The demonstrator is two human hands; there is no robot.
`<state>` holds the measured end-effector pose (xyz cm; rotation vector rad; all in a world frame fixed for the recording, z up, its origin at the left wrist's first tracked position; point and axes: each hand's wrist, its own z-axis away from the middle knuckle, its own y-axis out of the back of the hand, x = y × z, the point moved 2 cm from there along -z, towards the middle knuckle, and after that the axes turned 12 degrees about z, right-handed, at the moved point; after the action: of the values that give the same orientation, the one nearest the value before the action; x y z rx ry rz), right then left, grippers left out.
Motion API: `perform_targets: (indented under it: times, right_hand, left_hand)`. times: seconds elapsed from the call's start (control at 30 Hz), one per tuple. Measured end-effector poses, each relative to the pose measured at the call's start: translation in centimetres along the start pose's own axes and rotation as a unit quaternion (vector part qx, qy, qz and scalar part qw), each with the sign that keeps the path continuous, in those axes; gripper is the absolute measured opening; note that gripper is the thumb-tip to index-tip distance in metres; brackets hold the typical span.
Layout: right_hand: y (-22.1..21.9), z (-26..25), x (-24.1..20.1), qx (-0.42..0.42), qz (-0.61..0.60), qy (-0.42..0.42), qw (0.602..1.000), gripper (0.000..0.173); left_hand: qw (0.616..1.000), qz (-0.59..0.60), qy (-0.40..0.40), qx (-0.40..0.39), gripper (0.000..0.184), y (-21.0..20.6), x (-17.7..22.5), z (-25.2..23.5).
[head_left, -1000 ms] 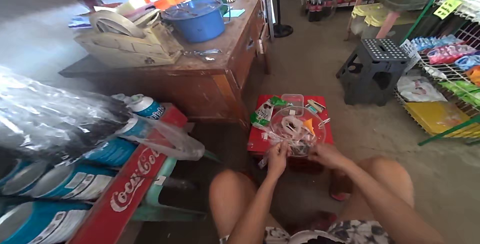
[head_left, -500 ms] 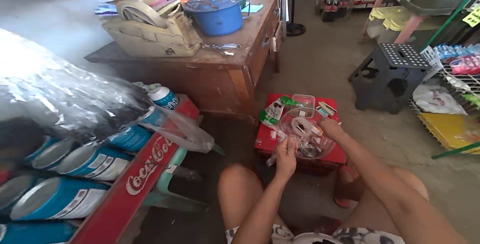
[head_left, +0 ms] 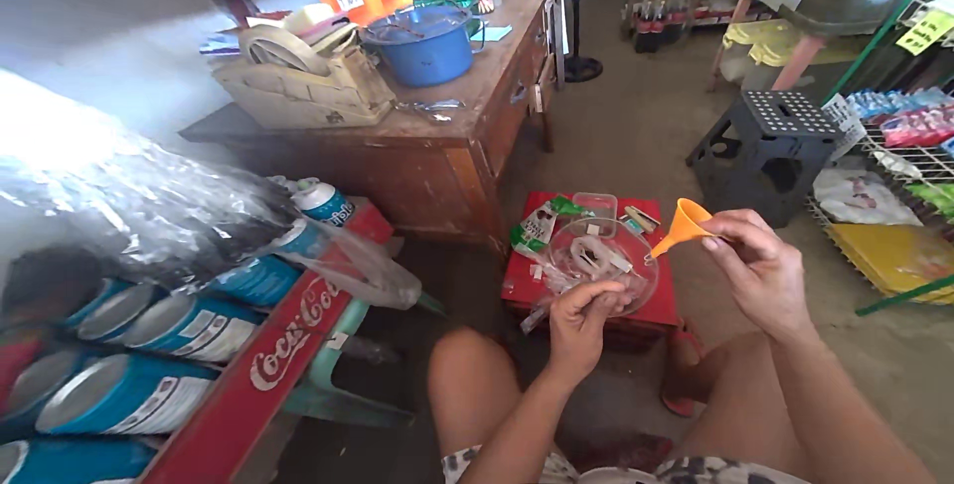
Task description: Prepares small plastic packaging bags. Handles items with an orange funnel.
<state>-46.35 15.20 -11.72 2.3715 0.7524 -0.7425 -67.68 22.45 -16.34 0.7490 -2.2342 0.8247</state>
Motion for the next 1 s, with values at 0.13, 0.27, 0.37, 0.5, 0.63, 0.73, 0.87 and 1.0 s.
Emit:
perform_targets:
  times: [0.13,0.27,0.37,0.5,0.63,0.73,0.87,1.0]
  right_hand:
    - [0.8,0.6,-2.5,-0.035,-0.028,0.056,0.997,0.018]
    - [-1.7,1.1,-2.8,-0.134,-0.038,0.039,0.989,0.032]
    - [-4.1,1.6,-3.7,-0.197,-0.064,0.041,0.977,0.037]
    - [-5.7,1.5,-4.3,-0.256,-0.095,0.027,0.962,0.032]
    - [-6.3,1.2,-4.8,-0.260,-0.168,0.013,0.951,0.014]
    - [-6.3,0.9,-4.9,-0.230,-0.129,0.034,0.964,0.013]
    - [-5.9,0.5,-4.8,-0.183,-0.034,0.099,0.978,0.014]
    - [-5.5,0.5,-4.9,-0.165,-0.011,0.109,0.980,0.016]
  left_hand:
    - [0.999,0.031,-0.019,0.018,0.011,0.2,0.9,-0.3]
    - [0.999,-0.011,-0.035,0.023,0.020,1.1,1.6,-0.7]
    - [0.999,0.019,-0.030,0.022,0.014,1.3,1.6,-0.7]
    - [0.997,0.063,-0.034,0.007,0.031,1.4,1.6,-0.6]
    - [0.998,0.046,-0.045,-0.007,0.040,1.8,1.7,-0.7]
    - [0.999,0.014,-0.028,-0.024,0.031,2.2,1.9,-0.7]
    - [0.999,-0.018,0.003,-0.039,0.014,2.5,2.5,-0.6]
    - [0.998,-0.042,-0.030,-0.041,0.012,2.5,2.6,-0.7]
